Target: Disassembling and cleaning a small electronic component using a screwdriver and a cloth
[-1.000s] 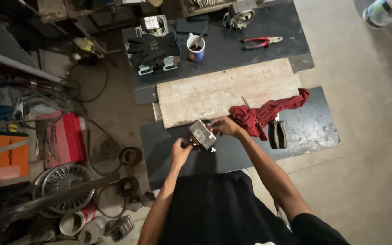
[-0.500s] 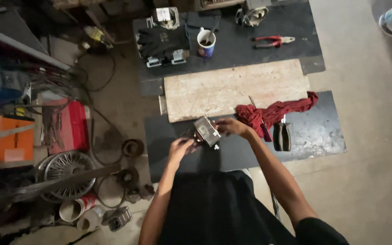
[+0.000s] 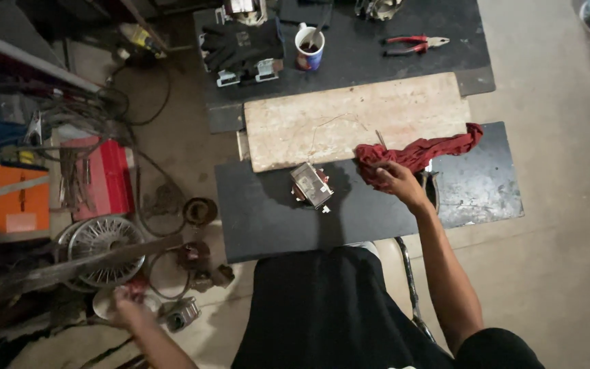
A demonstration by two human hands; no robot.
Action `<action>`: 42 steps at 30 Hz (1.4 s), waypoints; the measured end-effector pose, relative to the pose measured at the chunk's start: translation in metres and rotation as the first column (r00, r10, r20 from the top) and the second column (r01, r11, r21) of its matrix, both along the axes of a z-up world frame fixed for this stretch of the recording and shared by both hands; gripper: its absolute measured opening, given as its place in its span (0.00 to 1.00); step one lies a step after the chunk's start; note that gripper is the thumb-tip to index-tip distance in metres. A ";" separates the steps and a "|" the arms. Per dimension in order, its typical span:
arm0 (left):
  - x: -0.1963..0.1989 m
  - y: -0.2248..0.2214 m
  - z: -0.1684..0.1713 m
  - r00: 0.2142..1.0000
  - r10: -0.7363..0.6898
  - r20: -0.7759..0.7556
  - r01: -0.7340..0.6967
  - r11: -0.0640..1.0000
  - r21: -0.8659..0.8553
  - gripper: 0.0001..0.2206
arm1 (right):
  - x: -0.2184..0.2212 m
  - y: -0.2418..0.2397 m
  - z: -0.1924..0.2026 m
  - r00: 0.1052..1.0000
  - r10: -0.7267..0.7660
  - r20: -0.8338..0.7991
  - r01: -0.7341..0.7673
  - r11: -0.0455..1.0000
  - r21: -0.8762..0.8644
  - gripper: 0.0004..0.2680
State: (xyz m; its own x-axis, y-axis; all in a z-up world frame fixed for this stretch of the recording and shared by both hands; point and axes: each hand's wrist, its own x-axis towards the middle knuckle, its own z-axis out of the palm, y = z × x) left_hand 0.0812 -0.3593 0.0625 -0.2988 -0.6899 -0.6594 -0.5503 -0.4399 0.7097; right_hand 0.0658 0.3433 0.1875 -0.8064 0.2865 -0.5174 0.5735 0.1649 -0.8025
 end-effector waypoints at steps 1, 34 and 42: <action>0.001 0.000 0.011 1.000 0.009 0.002 -0.009 1.000 -0.002 0.10 | 0.002 -0.003 -0.002 1.000 0.009 0.002 -0.009 1.000 -0.002 0.11; -0.078 0.298 0.053 -0.170 -0.985 -0.038 0.734 -0.101 -0.671 0.11 | 0.007 0.114 -0.111 0.638 -0.597 -0.487 0.672 0.740 -0.028 0.11; -0.080 0.282 0.055 -0.062 -0.995 -0.082 0.814 -0.003 -0.580 0.10 | -0.027 0.105 -0.170 0.591 -0.647 -0.481 0.751 0.659 0.037 0.15</action>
